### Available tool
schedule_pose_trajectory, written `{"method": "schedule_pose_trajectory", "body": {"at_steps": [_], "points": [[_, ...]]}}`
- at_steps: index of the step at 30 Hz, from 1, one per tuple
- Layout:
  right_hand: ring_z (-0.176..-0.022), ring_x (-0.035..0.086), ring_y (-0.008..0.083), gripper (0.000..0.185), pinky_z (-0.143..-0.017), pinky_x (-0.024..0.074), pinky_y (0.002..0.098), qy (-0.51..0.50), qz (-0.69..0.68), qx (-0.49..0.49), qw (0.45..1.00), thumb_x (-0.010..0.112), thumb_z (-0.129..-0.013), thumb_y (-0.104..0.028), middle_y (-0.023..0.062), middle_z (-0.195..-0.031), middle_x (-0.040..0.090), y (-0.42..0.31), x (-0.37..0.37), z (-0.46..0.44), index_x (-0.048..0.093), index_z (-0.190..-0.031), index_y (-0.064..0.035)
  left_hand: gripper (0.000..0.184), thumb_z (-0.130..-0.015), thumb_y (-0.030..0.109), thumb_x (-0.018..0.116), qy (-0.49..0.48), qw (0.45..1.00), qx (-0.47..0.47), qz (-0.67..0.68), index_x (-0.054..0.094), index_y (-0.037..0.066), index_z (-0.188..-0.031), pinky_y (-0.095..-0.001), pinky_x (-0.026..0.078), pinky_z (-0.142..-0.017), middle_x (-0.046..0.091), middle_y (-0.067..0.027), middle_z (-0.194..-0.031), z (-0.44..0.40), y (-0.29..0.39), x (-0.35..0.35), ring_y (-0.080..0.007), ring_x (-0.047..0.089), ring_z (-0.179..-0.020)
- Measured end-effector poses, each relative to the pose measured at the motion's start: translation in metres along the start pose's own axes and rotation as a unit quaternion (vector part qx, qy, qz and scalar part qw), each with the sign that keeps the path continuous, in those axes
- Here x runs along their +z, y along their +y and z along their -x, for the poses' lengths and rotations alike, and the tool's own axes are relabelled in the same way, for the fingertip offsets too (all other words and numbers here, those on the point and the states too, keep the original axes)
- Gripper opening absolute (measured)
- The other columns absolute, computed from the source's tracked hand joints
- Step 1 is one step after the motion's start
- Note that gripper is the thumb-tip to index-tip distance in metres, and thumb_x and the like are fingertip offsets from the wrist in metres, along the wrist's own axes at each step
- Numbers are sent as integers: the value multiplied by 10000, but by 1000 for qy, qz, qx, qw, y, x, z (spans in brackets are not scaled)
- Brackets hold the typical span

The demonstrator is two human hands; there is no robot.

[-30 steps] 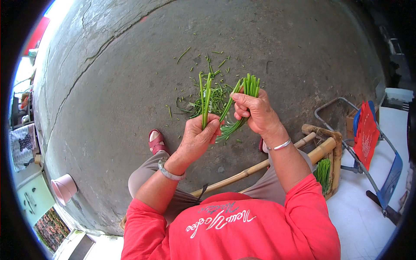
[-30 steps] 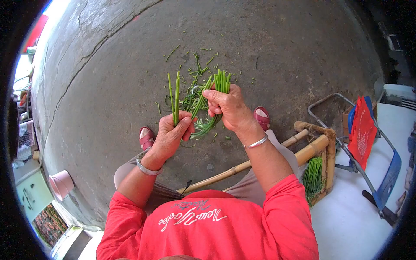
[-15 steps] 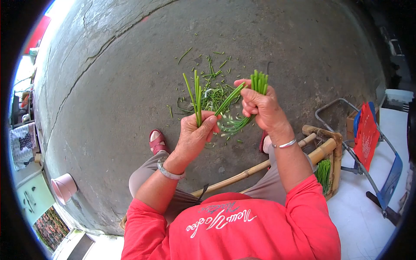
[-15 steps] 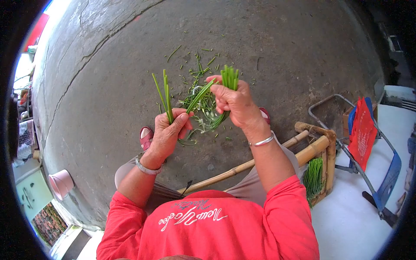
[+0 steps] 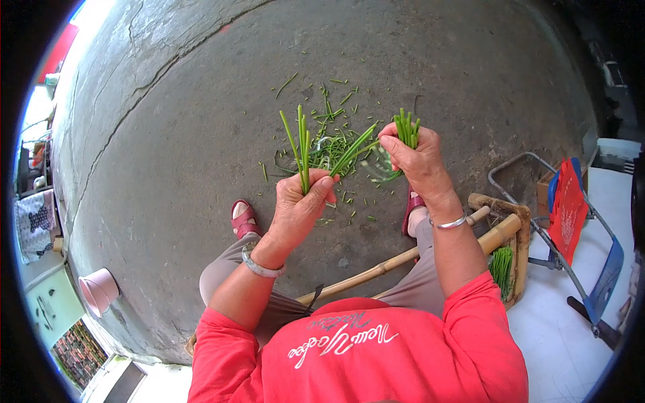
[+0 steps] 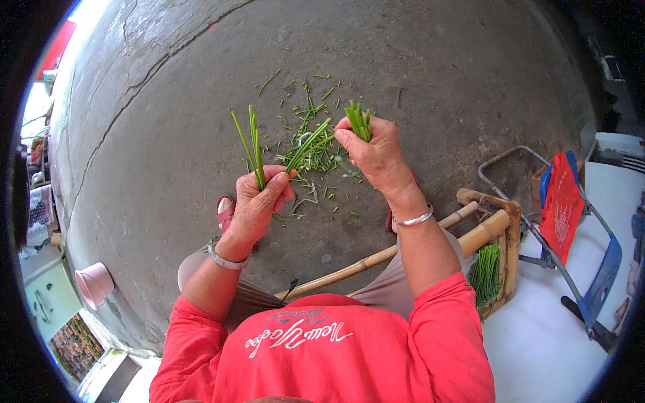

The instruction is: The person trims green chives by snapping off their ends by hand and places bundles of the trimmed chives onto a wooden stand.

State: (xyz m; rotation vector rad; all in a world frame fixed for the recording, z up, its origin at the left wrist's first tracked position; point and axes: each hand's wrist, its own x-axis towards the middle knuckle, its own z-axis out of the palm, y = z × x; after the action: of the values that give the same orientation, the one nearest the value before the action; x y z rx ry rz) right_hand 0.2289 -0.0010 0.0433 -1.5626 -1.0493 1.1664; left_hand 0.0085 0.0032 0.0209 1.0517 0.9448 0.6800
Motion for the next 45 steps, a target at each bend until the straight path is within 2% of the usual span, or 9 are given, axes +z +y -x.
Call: {"method": "schedule_pose_trajectory", "body": {"at_steps": [4,6,9,17,19,22,28,35,45], "points": [[-535,560,153,64,-477,431,292,9,169,-153,974,614,-802,-87,48,-615,568,3,1,-2,577,-788,-37,195,-914,173,554,15,1000,2,11,638,3,-956,-175,322,-433,580,6,-648,0,-2,0,-27,430,-498],[-620,606,284,102,-531,470,362,33,316,-242,917,606,-746,-37,117,-665,572,9,3,-2,523,-806,-34,191,-914,171,553,17,1000,8,11,639,5,-954,-175,319,-432,579,9,-645,0,-2,1,-25,428,-497],[-679,598,343,201,-554,483,402,64,390,-297,870,595,-693,-10,141,-727,577,18,10,0,492,-861,-47,189,-913,171,555,1,1000,0,-13,640,7,-953,-174,313,-430,572,15,-635,1,-2,3,-24,424,-492],[-713,626,332,255,-609,508,370,118,408,-230,875,597,-726,-13,156,-792,616,19,2,-5,522,-969,-36,198,-908,190,568,-10,999,-7,38,638,6,-932,-184,262,-411,545,18,-603,1,-5,1,-23,373,-467],[-767,646,321,286,-644,514,331,78,220,-168,958,609,-765,-25,170,-853,647,3,5,-3,568,-1049,-22,198,-909,189,566,-10,999,-9,35,637,5,-930,-184,256,-410,541,17,-599,1,-2,1,-23,369,-466],[-796,654,308,306,-664,512,307,33,184,-176,967,620,-771,-12,169,-893,658,0,3,0,595,-1076,-16,197,-910,186,563,-12,999,-13,40,636,4,-927,-184,250,-410,534,18,-593,0,-3,0,-24,363,-465],[-779,648,300,246,-659,518,331,44,250,-283,925,632,-749,7,159,-897,654,14,1,-6,599,-992,-7,192,-914,180,554,-19,999,-8,40,634,5,-915,-187,238,-413,513,23,-582,0,-6,-1,-25,350,-467],[-771,665,250,213,-658,521,296,22,280,-285,916,634,-770,11,125,-876,664,12,0,-5,594,-977,-14,186,-914,178,551,-29,995,-25,88,631,11,-903,-190,224,-416,490,27,-581,0,1,-4,-30,332,-468],[-701,607,308,190,-608,494,361,24,306,-310,900,600,-719,37,132,-776,597,12,0,-4,549,-890,-30,199,-910,195,563,-12,1000,19,6,639,12,-895,-188,259,-425,505,32,-578,-1,-2,-4,-24,366,-483]]}}
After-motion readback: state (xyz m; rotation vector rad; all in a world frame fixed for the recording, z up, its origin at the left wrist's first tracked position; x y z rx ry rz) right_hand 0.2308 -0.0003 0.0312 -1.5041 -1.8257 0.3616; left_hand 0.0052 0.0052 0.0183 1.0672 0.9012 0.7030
